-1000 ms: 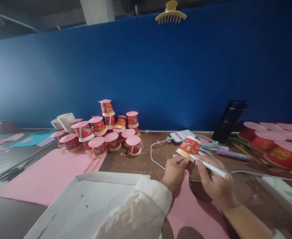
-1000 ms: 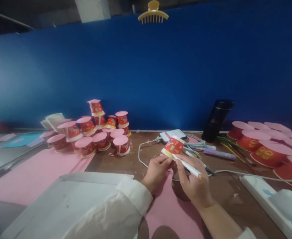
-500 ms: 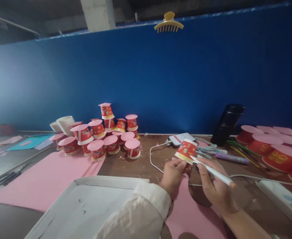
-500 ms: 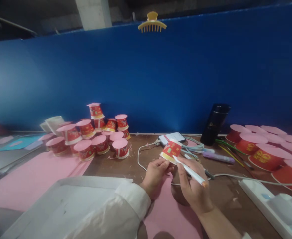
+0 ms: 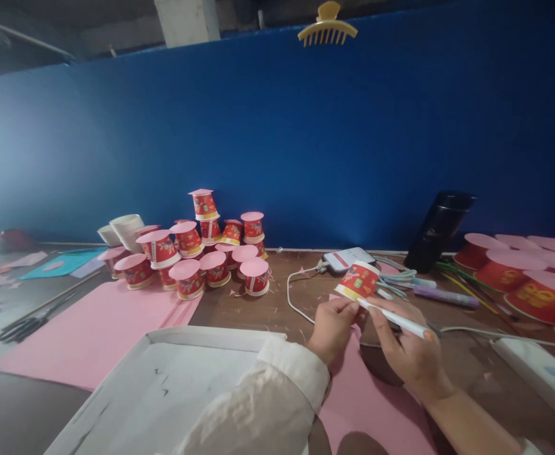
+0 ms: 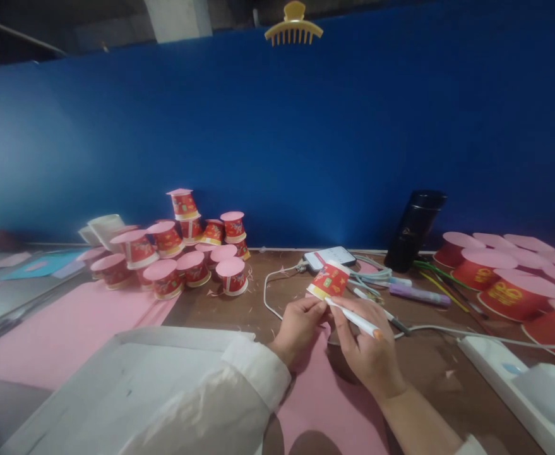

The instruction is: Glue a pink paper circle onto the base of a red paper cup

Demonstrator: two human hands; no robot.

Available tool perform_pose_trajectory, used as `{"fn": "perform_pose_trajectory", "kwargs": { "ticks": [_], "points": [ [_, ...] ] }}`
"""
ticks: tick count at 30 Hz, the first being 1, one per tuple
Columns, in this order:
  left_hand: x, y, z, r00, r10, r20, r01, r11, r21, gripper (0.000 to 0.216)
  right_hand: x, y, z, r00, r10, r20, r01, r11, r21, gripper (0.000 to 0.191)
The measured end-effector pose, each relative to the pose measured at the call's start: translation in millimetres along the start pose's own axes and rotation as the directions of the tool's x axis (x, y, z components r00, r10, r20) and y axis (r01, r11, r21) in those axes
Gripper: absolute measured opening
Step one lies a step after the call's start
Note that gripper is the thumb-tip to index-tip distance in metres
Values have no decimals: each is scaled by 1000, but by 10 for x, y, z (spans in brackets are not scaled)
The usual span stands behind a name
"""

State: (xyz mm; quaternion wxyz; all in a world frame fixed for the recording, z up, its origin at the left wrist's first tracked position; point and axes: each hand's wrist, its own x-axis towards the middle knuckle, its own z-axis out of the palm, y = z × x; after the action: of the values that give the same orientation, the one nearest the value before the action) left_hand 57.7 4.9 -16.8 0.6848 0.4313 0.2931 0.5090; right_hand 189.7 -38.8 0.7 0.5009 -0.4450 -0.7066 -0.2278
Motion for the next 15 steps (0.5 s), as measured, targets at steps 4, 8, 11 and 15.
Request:
{"fn": "perform_pose_trajectory", "kwargs": {
  "ticks": [4,8,11,15],
  "points": [
    [8,-1,-15,999,46,22,-48,996,79,36,17,-11,-11,1000,13,-4,-13,1000,6,14],
    [12,-4,-10,998,52,20,-54,988,143,31,17,-9,-13,1000,12,17,-12,1000,27,14],
    [7,10,-9,997,69,15,-71,973,219,27,6,-1,-8,1000,31,0,-31,999,17,15],
    [-18,58,-22,992,112,55,-125,924,362,26,-12,5,-6,999,42,-6,-42,999,22,16]
  ]
}}
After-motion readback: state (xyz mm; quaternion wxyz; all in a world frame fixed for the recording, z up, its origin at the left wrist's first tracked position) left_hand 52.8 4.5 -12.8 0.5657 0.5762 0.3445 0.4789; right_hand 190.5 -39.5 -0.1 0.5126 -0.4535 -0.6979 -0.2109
